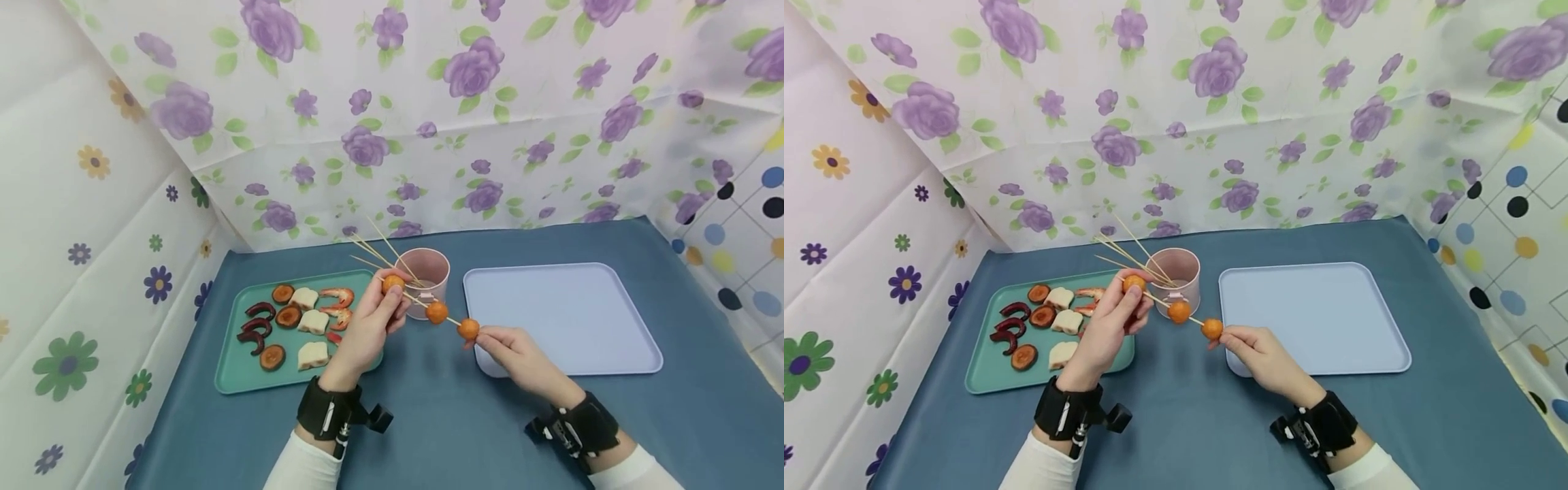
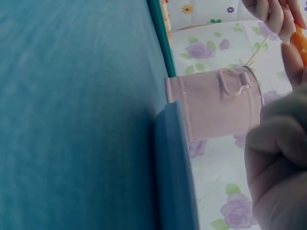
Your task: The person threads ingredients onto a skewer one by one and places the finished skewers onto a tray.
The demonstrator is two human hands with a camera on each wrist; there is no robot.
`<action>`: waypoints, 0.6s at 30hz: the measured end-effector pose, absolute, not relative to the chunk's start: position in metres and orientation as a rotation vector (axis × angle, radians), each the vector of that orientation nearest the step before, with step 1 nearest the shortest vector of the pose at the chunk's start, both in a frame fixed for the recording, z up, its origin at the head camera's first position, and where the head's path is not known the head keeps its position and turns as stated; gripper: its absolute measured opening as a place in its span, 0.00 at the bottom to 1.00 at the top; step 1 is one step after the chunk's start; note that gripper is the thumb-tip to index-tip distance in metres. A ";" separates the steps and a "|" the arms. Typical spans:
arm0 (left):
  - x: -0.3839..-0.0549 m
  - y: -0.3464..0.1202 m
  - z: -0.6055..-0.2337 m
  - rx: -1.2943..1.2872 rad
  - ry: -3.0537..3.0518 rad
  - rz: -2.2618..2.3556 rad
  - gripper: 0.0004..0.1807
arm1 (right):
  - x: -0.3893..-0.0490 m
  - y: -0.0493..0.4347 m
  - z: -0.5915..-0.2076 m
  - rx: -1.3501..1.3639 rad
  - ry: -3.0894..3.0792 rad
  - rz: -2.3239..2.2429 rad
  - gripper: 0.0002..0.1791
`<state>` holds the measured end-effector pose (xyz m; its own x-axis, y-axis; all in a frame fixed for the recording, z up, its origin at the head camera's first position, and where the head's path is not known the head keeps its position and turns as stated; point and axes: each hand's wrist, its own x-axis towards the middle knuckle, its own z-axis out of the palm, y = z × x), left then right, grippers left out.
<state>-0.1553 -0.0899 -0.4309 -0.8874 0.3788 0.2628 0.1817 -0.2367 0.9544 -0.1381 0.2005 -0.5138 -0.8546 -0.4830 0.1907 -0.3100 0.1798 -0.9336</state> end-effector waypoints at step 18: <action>-0.157 -0.089 -0.434 0.636 1.893 2.268 0.18 | -0.135 0.199 -0.510 -0.833 2.188 -1.743 0.21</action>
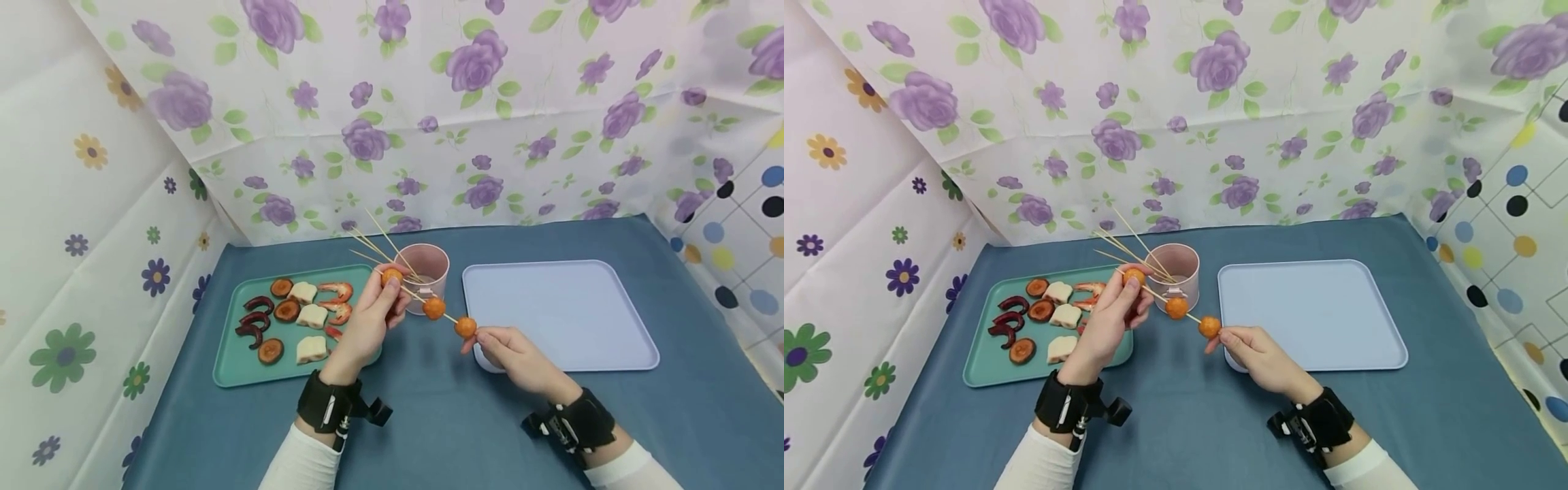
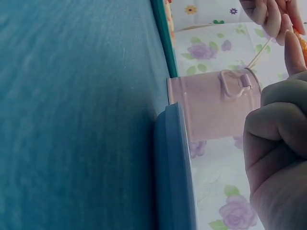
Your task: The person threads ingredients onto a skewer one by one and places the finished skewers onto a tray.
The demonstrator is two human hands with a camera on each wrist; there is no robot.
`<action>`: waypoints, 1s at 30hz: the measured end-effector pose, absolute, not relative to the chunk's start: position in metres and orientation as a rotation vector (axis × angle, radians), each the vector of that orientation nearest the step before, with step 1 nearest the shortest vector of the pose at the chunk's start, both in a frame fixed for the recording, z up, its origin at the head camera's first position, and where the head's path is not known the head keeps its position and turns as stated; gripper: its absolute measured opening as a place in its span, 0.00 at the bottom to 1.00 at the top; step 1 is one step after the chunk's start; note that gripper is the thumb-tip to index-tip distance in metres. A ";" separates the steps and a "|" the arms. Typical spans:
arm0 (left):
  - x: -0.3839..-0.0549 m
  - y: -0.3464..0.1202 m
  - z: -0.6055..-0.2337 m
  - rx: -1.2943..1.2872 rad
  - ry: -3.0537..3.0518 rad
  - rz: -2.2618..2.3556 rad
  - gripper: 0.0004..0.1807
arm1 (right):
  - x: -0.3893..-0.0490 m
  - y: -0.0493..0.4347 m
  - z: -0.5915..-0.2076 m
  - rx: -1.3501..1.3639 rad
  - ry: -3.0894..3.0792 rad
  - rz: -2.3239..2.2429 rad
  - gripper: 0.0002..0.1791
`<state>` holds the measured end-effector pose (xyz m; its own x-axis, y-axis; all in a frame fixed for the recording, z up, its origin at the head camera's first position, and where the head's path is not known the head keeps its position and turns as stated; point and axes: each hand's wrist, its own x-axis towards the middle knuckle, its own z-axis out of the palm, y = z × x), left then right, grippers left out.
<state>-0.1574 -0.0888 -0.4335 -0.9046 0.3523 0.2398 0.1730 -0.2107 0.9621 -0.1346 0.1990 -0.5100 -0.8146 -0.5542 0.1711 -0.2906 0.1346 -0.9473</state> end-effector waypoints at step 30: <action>-0.159 -0.102 -0.431 0.544 1.972 2.193 0.24 | -0.136 0.203 -0.506 -0.776 2.563 -1.726 0.14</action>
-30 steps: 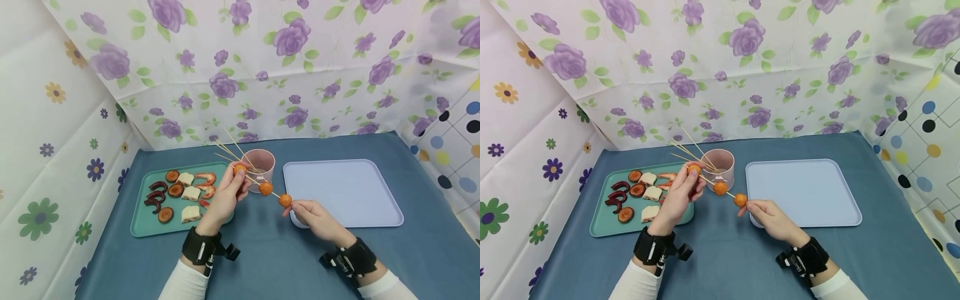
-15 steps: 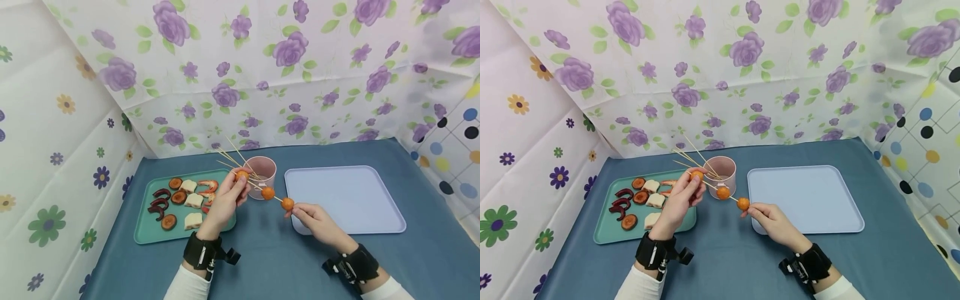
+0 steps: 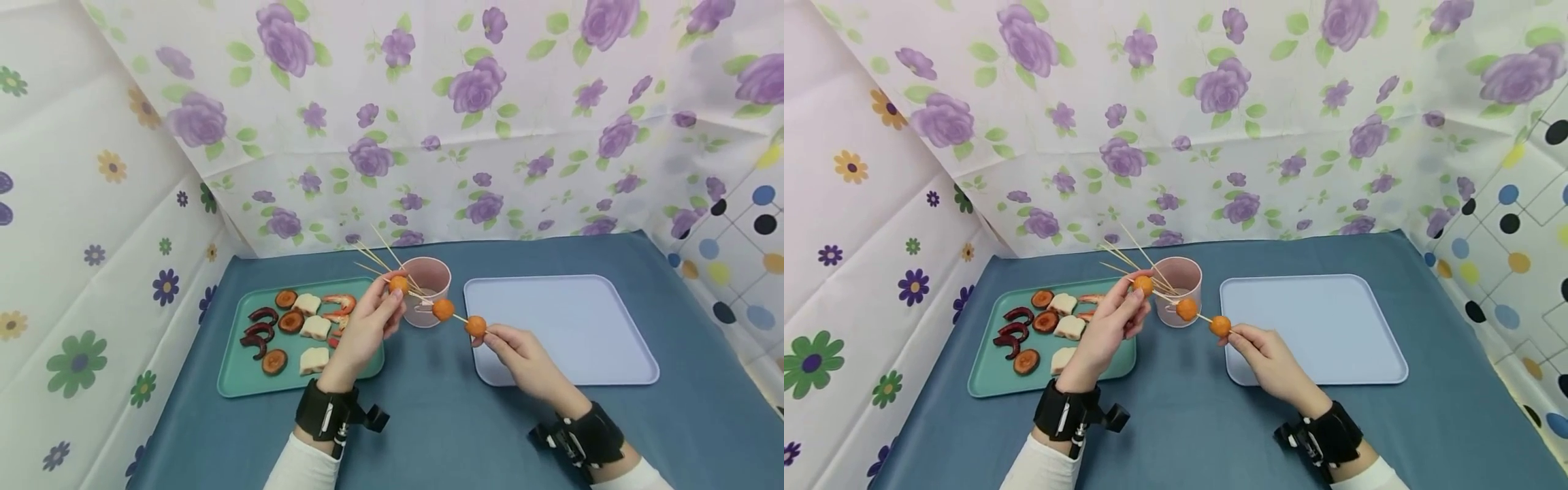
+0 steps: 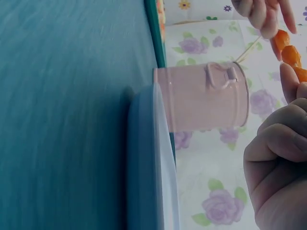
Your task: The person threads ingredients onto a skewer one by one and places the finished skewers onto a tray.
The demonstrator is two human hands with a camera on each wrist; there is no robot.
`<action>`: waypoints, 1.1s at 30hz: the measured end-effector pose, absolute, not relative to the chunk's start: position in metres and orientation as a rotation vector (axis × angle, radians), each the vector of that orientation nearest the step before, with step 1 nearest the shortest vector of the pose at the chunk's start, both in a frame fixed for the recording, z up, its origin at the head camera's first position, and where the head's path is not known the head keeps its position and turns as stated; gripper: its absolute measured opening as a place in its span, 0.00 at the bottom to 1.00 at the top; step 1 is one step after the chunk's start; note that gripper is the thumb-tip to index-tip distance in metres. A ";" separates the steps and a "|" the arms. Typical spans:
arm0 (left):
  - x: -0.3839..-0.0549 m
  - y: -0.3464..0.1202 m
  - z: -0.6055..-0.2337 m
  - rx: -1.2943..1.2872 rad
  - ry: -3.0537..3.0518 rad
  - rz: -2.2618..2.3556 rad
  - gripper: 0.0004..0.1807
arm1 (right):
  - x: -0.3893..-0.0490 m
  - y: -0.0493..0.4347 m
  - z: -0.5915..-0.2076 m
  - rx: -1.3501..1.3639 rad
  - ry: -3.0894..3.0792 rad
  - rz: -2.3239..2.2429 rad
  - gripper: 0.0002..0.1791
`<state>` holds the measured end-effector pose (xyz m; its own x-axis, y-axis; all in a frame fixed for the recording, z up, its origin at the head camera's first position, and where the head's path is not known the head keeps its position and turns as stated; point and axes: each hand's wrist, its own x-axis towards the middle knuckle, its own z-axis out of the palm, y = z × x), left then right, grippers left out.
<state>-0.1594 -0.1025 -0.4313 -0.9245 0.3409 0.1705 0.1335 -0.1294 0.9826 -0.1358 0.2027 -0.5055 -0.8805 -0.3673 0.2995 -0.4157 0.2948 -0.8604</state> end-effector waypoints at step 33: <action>-0.163 -0.114 -0.428 0.528 2.057 2.135 0.24 | -0.090 0.369 -0.515 -0.724 -2.864 1.106 0.36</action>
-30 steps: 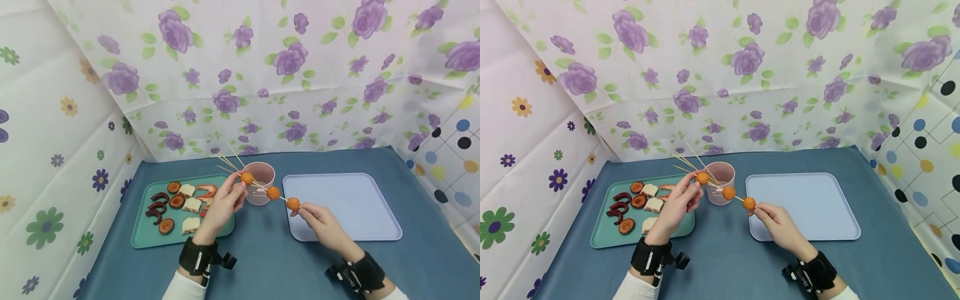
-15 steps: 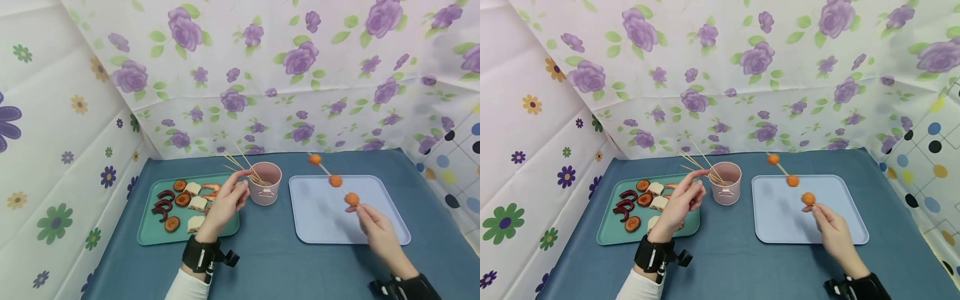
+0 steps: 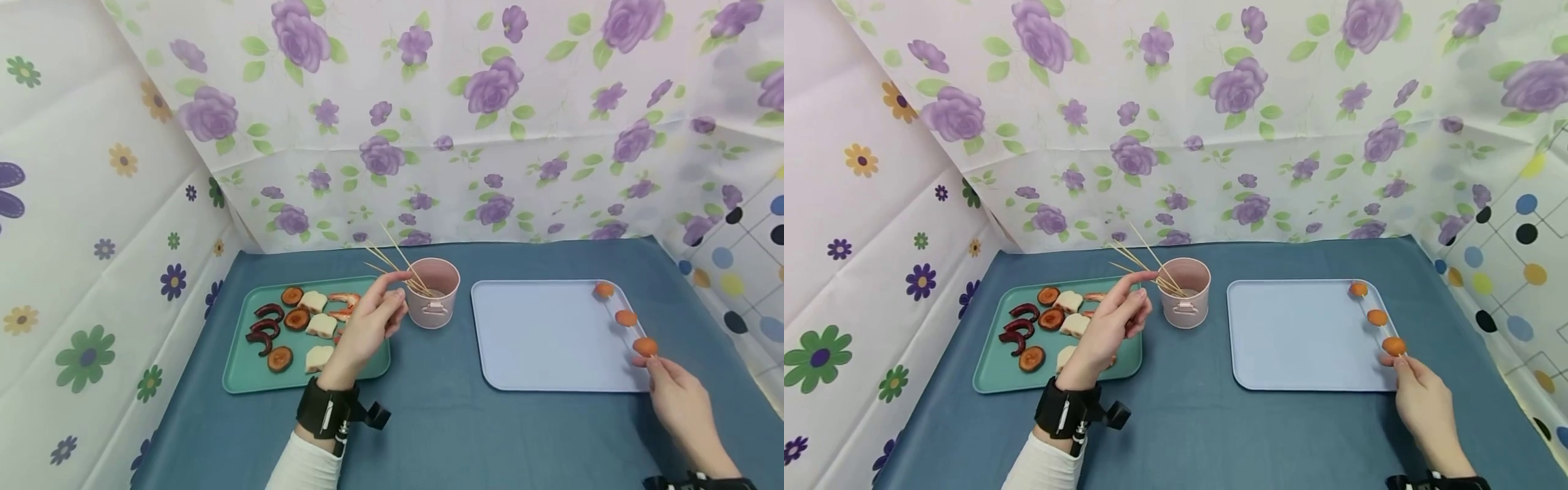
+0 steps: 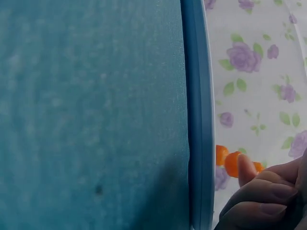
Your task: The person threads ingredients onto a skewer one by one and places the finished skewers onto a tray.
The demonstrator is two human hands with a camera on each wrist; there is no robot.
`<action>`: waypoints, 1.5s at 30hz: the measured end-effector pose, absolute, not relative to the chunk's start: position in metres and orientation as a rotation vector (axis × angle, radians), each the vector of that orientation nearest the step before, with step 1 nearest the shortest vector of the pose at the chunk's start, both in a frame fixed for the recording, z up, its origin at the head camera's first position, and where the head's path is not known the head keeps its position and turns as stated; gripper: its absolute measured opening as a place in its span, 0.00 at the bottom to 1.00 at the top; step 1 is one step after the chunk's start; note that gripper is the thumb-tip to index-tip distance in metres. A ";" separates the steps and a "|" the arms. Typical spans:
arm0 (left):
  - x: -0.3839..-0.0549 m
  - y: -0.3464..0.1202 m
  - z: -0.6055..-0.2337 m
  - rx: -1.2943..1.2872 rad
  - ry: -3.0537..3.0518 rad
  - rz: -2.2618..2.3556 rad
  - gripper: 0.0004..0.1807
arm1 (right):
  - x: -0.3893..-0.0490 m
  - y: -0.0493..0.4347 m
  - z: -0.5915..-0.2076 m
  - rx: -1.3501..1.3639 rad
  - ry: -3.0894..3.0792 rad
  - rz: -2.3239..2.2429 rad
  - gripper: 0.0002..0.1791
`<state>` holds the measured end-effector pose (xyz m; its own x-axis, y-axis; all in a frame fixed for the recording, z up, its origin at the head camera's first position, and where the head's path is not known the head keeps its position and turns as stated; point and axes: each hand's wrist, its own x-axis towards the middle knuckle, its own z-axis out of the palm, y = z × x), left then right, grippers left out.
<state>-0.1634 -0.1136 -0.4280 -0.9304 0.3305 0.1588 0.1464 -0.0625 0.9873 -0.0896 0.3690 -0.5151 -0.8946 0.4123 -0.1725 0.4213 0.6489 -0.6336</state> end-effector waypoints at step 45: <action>-0.163 -0.123 -0.425 0.493 2.040 2.160 0.17 | -0.084 0.384 -0.497 0.823 2.701 -0.352 0.31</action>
